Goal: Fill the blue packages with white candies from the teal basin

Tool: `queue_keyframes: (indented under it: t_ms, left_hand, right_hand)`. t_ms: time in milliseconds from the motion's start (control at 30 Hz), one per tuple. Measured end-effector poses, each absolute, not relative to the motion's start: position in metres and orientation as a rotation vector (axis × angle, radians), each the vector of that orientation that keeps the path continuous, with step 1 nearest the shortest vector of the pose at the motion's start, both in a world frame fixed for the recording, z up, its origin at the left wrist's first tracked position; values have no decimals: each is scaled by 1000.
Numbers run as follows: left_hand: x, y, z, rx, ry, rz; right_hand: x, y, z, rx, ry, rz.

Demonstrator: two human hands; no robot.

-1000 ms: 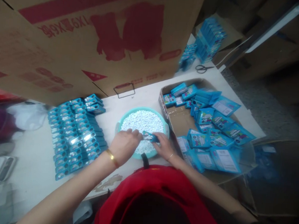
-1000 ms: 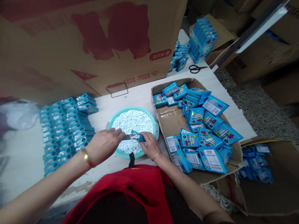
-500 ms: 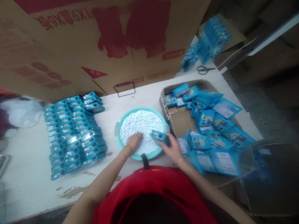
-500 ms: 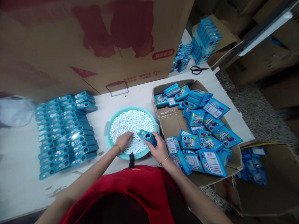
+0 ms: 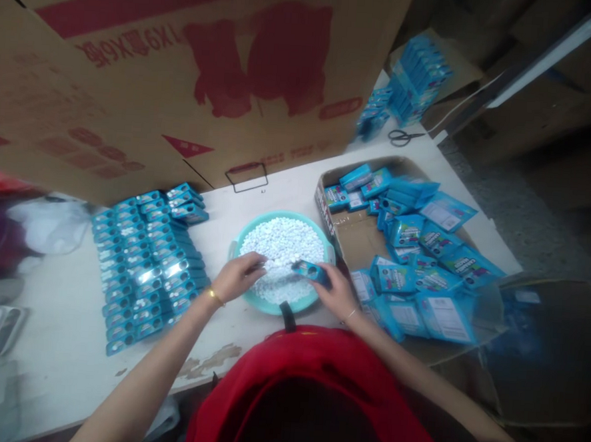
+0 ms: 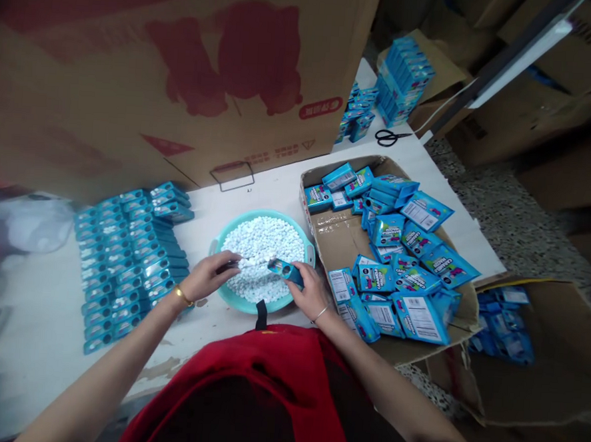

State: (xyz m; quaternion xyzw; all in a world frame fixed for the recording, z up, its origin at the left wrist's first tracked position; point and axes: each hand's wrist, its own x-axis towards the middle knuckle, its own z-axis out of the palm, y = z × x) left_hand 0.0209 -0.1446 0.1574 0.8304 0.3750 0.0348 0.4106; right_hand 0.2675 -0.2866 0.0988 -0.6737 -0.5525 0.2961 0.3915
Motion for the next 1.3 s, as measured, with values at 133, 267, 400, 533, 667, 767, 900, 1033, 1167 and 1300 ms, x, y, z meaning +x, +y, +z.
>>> queue_keyframes:
  t_ms: [133, 267, 400, 533, 667, 767, 900, 1033, 1167, 1300]
  left_hand:
    - [37, -139, 205, 2296, 861, -182]
    - [68, -147, 240, 2502, 916, -531]
    - [97, -163, 269, 2635, 944, -706]
    - [91, -159, 269, 2706, 938, -627]
    - [49, -127, 207, 2667, 1213, -528]
    - [30, -110, 141, 2490, 1336, -437]
    - [51, -121, 74, 2326, 1237, -312]
    - [76, -145, 50, 2225, 1197, -231]
    - [58, -151, 59, 2129, 1195, -170]
    - [26, -145, 99, 2090, 1136, -12]
  right_hand:
    - [259, -272, 100, -1643, -1504, 691]
    - [255, -267, 100, -1631, -1552, 698]
    - [253, -268, 97, -1615, -1559, 732]
    - [256, -272, 93, -1607, -1529, 732]
    - [264, -277, 93, -1629, -1502, 735]
    - [267, -281, 96, -1635, -1490, 748]
    - [268, -286, 97, -1659, -1464, 775]
    - [267, -290, 99, -1676, -1454, 810]
    - [267, -293, 102, -1685, -1432, 838]
    - [265, -292, 99, -1674, -1429, 823]
